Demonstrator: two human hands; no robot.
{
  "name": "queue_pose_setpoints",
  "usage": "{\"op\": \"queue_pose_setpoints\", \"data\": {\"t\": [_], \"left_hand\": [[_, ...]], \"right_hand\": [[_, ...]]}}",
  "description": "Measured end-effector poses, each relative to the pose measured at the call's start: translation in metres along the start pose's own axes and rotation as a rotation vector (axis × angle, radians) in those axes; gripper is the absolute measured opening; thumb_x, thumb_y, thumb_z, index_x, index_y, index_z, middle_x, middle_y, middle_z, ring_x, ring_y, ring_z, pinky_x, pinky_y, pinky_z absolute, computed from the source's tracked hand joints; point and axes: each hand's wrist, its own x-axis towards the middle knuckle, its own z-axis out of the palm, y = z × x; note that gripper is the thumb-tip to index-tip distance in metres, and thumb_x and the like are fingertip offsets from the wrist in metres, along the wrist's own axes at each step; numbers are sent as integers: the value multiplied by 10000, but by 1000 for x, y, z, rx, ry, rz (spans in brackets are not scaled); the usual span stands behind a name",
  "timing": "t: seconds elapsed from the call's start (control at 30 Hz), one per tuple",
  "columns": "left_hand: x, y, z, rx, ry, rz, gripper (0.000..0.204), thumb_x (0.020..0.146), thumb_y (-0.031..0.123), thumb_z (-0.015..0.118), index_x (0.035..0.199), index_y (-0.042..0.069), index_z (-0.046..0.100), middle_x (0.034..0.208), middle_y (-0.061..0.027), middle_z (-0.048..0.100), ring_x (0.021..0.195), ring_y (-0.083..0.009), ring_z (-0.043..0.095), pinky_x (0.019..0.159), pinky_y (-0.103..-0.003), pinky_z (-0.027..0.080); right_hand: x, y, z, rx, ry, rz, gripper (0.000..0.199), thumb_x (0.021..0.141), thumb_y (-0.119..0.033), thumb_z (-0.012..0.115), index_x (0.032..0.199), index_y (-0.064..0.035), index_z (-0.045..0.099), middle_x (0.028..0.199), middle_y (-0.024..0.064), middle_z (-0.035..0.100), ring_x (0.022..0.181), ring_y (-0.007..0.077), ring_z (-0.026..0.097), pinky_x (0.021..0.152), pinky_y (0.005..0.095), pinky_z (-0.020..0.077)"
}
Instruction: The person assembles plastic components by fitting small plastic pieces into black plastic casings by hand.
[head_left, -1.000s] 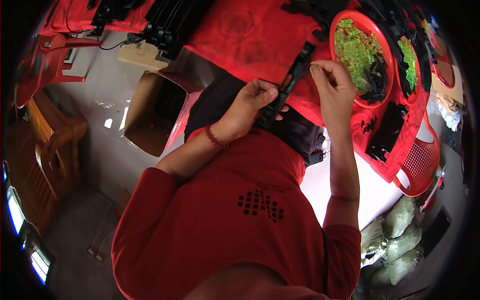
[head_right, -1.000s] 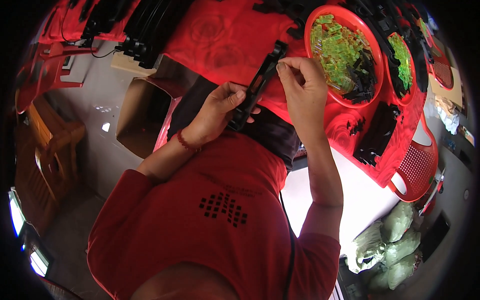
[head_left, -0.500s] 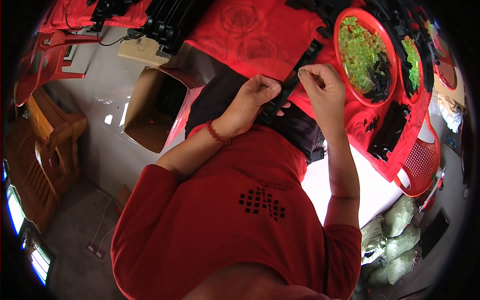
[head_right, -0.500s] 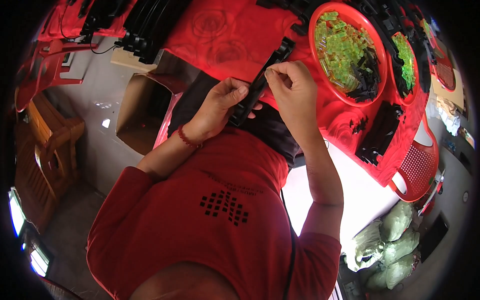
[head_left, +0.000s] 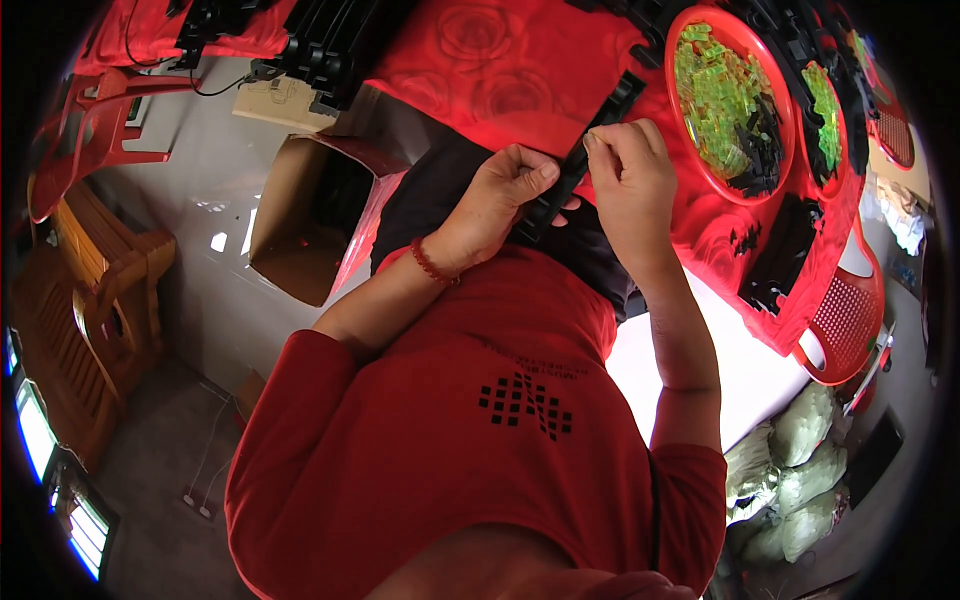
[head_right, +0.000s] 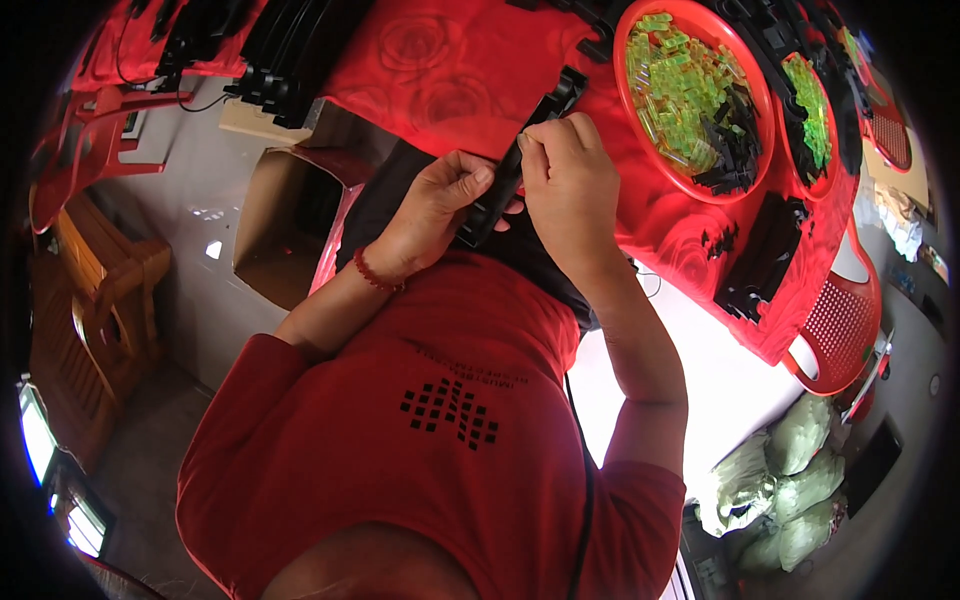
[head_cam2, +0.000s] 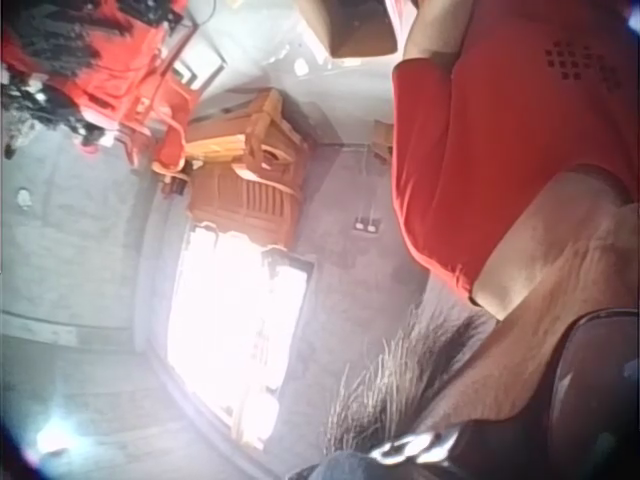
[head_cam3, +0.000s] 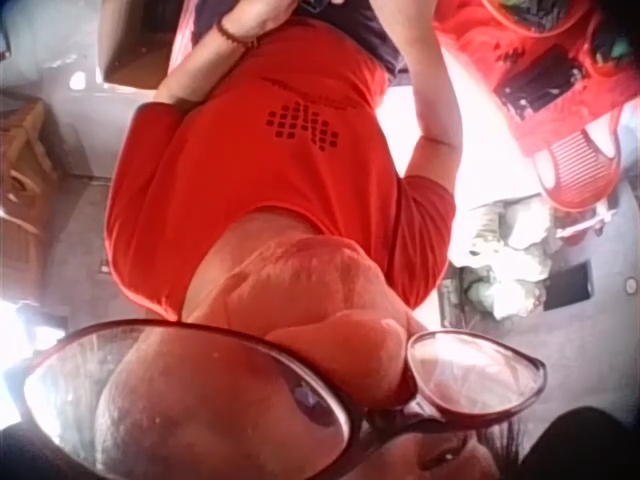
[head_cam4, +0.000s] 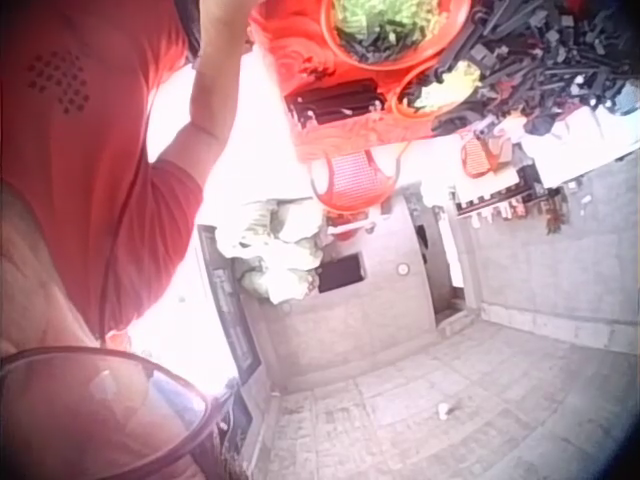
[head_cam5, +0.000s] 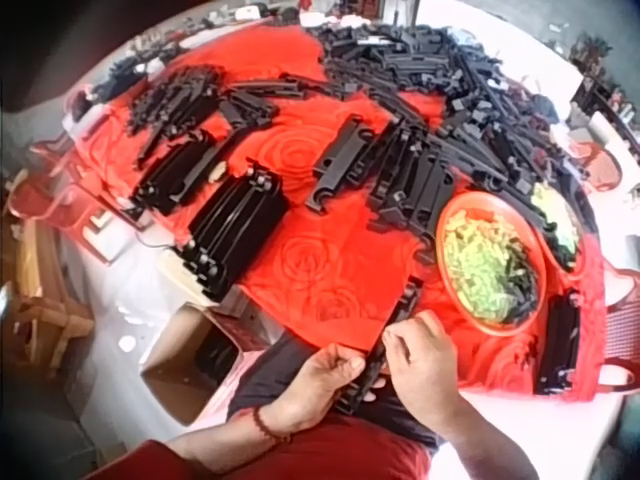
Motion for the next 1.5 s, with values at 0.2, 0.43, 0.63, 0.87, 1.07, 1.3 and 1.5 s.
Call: {"op": "queue_pose_setpoints", "data": {"t": [0.2, 0.43, 0.63, 0.87, 1.07, 1.3, 1.5], "left_hand": [[-2, 9, 10, -16, 65, -47, 248, 975, 188, 587, 1108, 1, 493, 1032, -155, 643, 934, -291, 686, 754, -350, 576], [2, 15, 24, 223, 169, -60, 308, 933, 168, 613, 1122, -37, 480, 983, -148, 639, 820, -234, 674, 710, -320, 557], [5, 9, 26, 666, 255, 68, 361, 903, 276, 633, 1001, -59, 542, 790, -136, 669, 719, -212, 671, 672, -312, 514], [6, 8, 36, 906, 352, 106, 370, 922, 311, 603, 967, -53, 555, 759, -188, 678, 723, -346, 678, 685, -399, 532], [6, 3, 36, 1073, 348, 218, 322, 944, 292, 584, 925, -22, 516, 775, -253, 647, 736, -436, 646, 670, -489, 519], [3, -1, 29, 985, 334, 231, 276, 944, 237, 597, 929, -16, 488, 768, -242, 622, 730, -430, 629, 637, -476, 490], [-6, 3, 29, 941, 245, 276, 214, 949, 184, 598, 981, -3, 500, 735, -209, 607, 717, -389, 639, 630, -443, 493]], "right_hand": [[3, -1, 1, -152, -33, -35, 68, 864, -55, 632, 839, -37, 571, 814, 109, 552, 664, 311, 590, 552, 410, 474], [3, -1, 1, -177, -37, -20, 84, 861, -67, 645, 837, -36, 571, 821, 110, 559, 673, 321, 595, 556, 422, 479], [3, 1, -2, -124, -47, 74, 97, 859, -80, 665, 831, -40, 581, 808, 109, 570, 672, 318, 604, 547, 412, 486], [3, 1, -1, -107, -37, 55, 94, 847, -69, 678, 825, -30, 595, 790, 111, 570, 671, 313, 602, 550, 410, 482], [0, 0, 1, -82, -15, 91, 59, 851, -62, 676, 860, -27, 628, 791, 111, 576, 676, 290, 600, 570, 386, 481], [-15, -2, -6, 284, 154, 323, 124, 908, -59, 658, 1020, -13, 683, 840, 55, 595, 701, 114, 550, 635, 266, 466], [-27, 4, -15, 325, 149, 339, 326, 940, -80, 635, 1239, 20, 551, 890, 24, 598, 713, 58, 503, 633, 226, 439]]}}
